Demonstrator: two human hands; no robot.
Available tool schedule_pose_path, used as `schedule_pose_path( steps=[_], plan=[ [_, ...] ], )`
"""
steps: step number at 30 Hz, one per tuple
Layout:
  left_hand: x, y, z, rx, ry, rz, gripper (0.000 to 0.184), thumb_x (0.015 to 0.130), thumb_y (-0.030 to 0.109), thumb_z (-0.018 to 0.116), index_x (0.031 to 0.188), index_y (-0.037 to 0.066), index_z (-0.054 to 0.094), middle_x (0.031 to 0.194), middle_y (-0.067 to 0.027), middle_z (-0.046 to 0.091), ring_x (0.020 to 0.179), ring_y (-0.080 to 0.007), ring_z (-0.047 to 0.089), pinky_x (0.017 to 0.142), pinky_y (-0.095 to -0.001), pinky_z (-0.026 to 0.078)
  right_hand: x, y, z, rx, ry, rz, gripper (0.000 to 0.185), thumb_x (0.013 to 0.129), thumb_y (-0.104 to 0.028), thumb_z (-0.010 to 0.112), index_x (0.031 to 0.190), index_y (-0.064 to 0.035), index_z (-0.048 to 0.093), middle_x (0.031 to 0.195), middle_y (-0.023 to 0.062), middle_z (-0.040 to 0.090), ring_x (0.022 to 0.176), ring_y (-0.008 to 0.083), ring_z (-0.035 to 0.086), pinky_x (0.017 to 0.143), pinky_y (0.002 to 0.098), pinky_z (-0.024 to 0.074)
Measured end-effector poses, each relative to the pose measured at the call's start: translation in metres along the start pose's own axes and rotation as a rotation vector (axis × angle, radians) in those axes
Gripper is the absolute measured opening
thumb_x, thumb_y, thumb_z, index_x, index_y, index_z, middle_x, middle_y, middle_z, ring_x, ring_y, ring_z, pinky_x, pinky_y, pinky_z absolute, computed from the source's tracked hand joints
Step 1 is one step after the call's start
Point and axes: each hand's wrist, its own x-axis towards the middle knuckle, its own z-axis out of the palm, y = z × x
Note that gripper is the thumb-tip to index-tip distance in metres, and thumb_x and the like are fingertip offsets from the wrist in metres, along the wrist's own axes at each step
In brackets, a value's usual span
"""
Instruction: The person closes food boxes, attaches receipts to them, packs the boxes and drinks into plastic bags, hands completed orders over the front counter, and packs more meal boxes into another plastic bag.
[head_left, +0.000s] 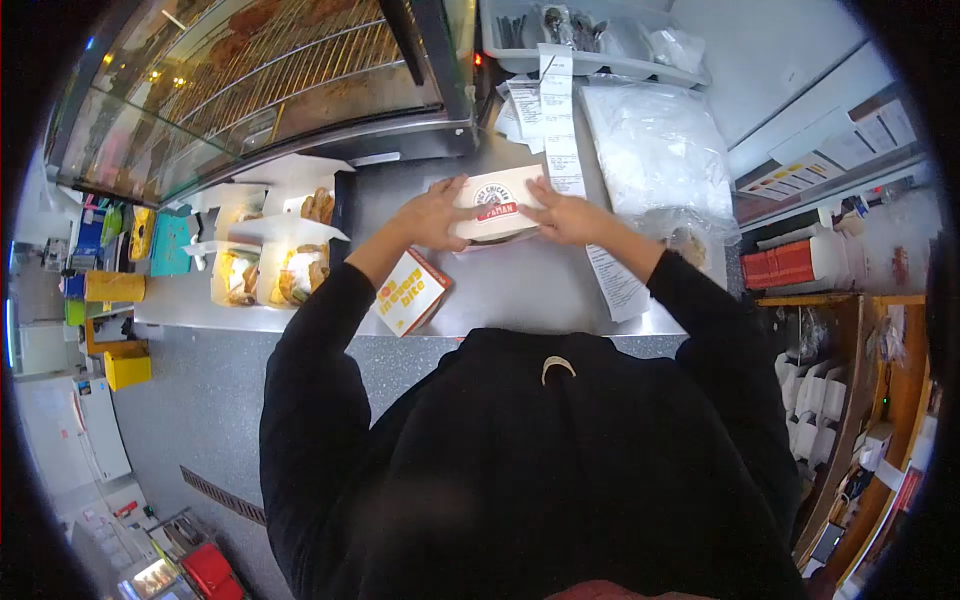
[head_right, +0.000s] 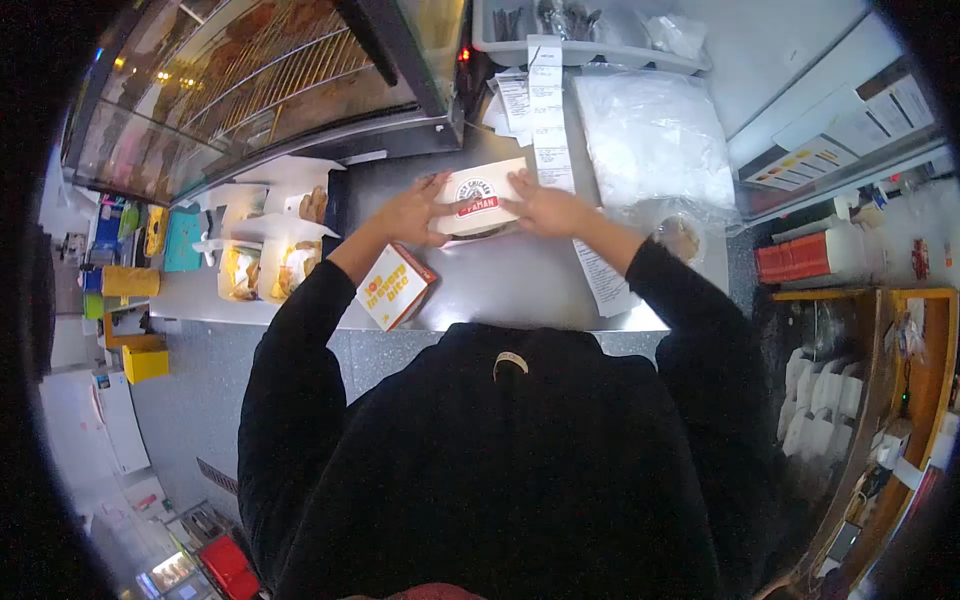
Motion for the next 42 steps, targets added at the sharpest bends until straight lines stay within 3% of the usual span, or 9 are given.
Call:
schedule_pose_path(
  steps=[4,14,20,25,29,35,38,41,42],
  plan=[
    [0.0,-0.001,-0.014,-0.07,-0.03,0.032,0.069,0.059,0.044,0.061,0.125,0.033,0.041,0.129,-0.0332,0.022,0.116,-0.0458,0.031,0.096,-0.0422,0.032,-0.009,-0.004,0.033,0.029,0.189,0.071,0.049,0.076,-0.009,0.051,0.124,-0.0121,0.041,0.133,0.0249,0.024,0.122,0.039,0.028,0.095,0.0386,0.0358],
    [0.01,-0.002,-0.026,0.004,-0.107,0.087,0.077,0.055,0.045,0.063,0.127,0.034,0.037,0.121,-0.0342,0.032,0.108,-0.046,0.04,0.086,-0.0441,0.041,-0.013,-0.012,0.032,0.063,0.174,0.097,0.051,0.077,0.002,0.04,0.127,-0.01,0.036,0.136,0.0215,0.02,0.126,0.0352,0.022,0.101,0.0384,0.0273],
    [0.008,-0.003,-0.022,0.013,-0.095,0.095,0.083,0.054,0.044,0.064,0.129,0.032,0.033,0.12,-0.0348,0.032,0.108,-0.0455,0.04,0.085,-0.0453,0.041,-0.015,-0.013,0.032,0.077,0.216,0.079,0.062,0.068,0.01,0.045,0.127,-0.0079,0.036,0.136,0.0207,0.021,0.126,0.0355,0.019,0.102,0.0373,0.026],
    [0.002,-0.007,-0.025,0.009,-0.127,0.125,0.088,0.055,0.041,0.063,0.133,0.024,0.026,0.124,-0.0358,0.028,0.114,-0.0464,0.034,0.09,-0.0437,0.038,-0.016,-0.014,0.033,0.062,0.197,0.097,0.056,0.073,0.006,0.041,0.127,-0.0087,0.036,0.135,0.0237,0.022,0.126,0.0358,0.022,0.101,0.0379,0.0267],
    [0.006,-0.006,-0.029,0.0,-0.217,0.08,0.089,0.056,0.041,0.062,0.134,0.024,0.024,0.128,-0.036,0.022,0.116,-0.047,0.031,0.096,-0.0436,0.032,-0.015,-0.015,0.027,0.073,0.183,0.09,0.057,0.072,0.006,0.044,0.127,-0.0081,0.036,0.135,0.0235,0.021,0.126,0.0363,0.021,0.101,0.0384,0.0269],
    [0.0,-0.003,-0.003,-0.005,-0.095,0.029,0.089,0.056,0.053,0.063,0.133,0.029,0.027,0.13,-0.0331,0.018,0.12,-0.0446,0.024,0.096,-0.0502,0.026,-0.02,-0.026,0.026,0.076,0.285,0.106,0.054,0.075,-0.001,0.049,0.126,-0.0062,0.036,0.135,0.0279,0.015,0.126,0.0397,0.018,0.1,0.0386,0.0277],
    [-0.001,0.016,0.012,0.03,0.001,-0.135,0.093,0.055,0.062,0.062,0.134,0.032,0.022,0.133,-0.0339,0.01,0.124,-0.0459,0.014,0.097,-0.058,0.016,-0.018,-0.036,0.042,0.107,0.416,0.163,0.054,0.075,-0.005,0.053,0.126,-0.0059,0.036,0.134,0.0306,0.013,0.125,0.0417,0.017,0.098,0.0385,0.03],
    [0.018,0.07,0.001,0.006,0.045,-0.503,0.098,0.047,0.063,0.066,0.131,0.031,0.028,0.134,-0.0291,0.012,0.126,-0.0425,0.01,0.093,-0.0651,0.013,-0.013,-0.031,0.062,0.154,0.499,0.203,0.055,0.072,-0.004,0.057,0.124,-0.006,0.039,0.134,0.0306,0.015,0.124,0.0414,0.022,0.094,0.0379,0.0351],
    [0.024,0.072,0.005,-0.025,0.097,-0.572,0.098,0.045,0.061,0.069,0.13,0.03,0.032,0.135,-0.0267,0.012,0.126,-0.0416,0.009,0.092,-0.063,0.019,-0.013,-0.031,0.066,0.184,0.546,0.204,0.056,0.072,-0.003,0.058,0.124,-0.0062,0.039,0.134,0.0302,0.016,0.123,0.041,0.023,0.094,0.0376,0.0359]
  ],
)
